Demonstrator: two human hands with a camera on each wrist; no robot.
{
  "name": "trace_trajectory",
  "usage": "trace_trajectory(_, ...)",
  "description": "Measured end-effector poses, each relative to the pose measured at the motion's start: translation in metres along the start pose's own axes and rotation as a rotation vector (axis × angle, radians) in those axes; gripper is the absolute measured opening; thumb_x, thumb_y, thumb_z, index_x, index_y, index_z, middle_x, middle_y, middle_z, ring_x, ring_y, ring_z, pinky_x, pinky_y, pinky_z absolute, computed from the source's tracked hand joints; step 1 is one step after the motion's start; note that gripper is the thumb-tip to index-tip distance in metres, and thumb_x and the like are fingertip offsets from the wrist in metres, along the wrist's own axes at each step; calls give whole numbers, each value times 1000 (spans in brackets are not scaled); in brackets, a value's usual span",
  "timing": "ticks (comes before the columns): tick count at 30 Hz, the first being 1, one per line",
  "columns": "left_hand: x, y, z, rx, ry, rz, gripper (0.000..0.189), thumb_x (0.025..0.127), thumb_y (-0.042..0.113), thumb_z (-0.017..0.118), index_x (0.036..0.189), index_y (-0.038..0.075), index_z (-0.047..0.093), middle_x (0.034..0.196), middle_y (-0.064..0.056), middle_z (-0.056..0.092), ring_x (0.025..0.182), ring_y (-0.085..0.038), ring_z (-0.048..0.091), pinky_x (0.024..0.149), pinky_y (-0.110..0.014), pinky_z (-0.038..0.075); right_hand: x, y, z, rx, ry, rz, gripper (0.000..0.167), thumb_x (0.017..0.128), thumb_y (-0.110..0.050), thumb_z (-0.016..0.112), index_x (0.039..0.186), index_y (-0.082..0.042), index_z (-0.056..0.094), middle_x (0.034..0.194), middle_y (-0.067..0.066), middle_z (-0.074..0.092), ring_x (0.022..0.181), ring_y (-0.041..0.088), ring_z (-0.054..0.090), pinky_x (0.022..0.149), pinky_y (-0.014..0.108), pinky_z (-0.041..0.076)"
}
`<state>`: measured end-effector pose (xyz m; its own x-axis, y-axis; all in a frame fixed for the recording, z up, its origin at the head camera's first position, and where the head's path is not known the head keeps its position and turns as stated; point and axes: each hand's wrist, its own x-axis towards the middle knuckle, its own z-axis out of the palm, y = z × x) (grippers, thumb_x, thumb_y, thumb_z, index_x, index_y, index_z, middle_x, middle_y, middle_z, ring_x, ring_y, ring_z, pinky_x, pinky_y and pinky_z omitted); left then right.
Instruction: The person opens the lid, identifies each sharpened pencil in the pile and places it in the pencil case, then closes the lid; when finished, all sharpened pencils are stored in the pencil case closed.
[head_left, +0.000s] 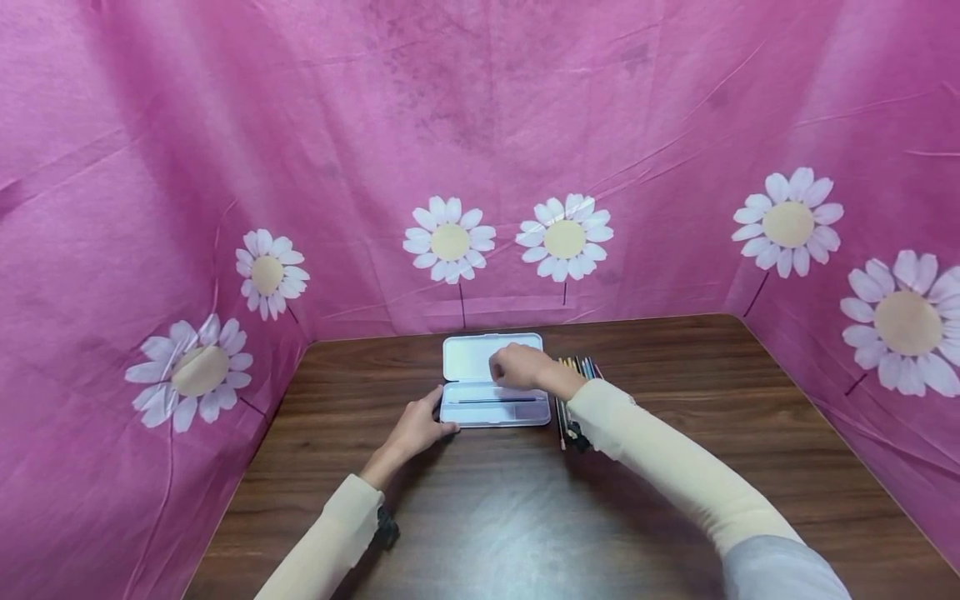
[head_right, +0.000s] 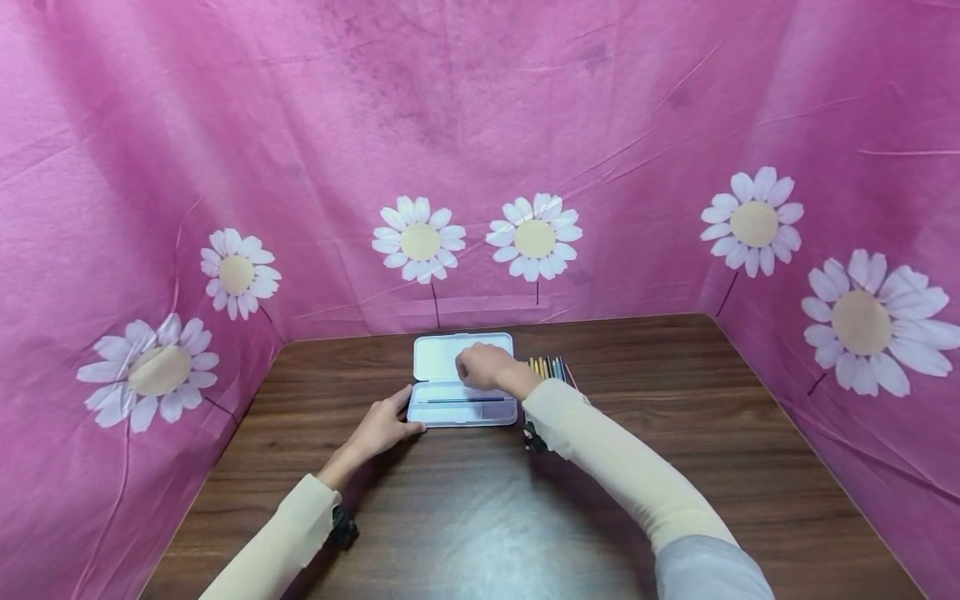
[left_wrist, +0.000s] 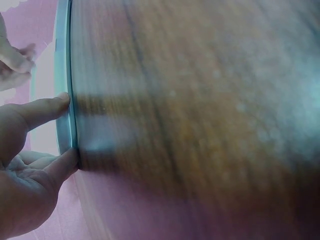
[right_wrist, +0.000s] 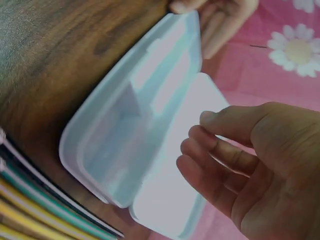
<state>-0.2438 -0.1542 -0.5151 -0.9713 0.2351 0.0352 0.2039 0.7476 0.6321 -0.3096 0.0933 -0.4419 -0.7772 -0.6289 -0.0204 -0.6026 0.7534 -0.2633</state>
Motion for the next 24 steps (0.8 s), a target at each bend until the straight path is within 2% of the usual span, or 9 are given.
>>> trace_trajectory(5,1,0,0,-1,-4,3,85,90,19,87,156,-12,43,156,-32,51,145,-41,54,121,-53,44,-21,14,-20,36,97,4,11,94,-6,69,85,-13,72,76,-3,66,70,11,55,68,31,51)
trace_trajectory(13,1,-1,-1,7,0,-1,86,90,19,87,156,-12,43,156,-32,50,145,-42,54,122,-53,43,-56,50,-35,108,189,129,11,91,-6,68,83,-11,72,74,-2,65,68,12,54,69,33,49)
trace_trajectory(18,1,-1,0,-2,-1,1,85,90,19,87,156,-12,43,157,-31,50,145,-42,53,122,-52,43,-76,73,-32,158,216,236,12,89,-4,65,85,-8,75,74,1,67,67,15,55,67,34,49)
trace_trajectory(24,1,0,-1,2,-7,7,85,90,19,87,155,-12,43,156,-32,50,145,-43,53,122,-53,43,-94,95,-17,189,201,369,11,86,-7,63,80,-10,71,71,1,67,62,14,59,65,34,50)
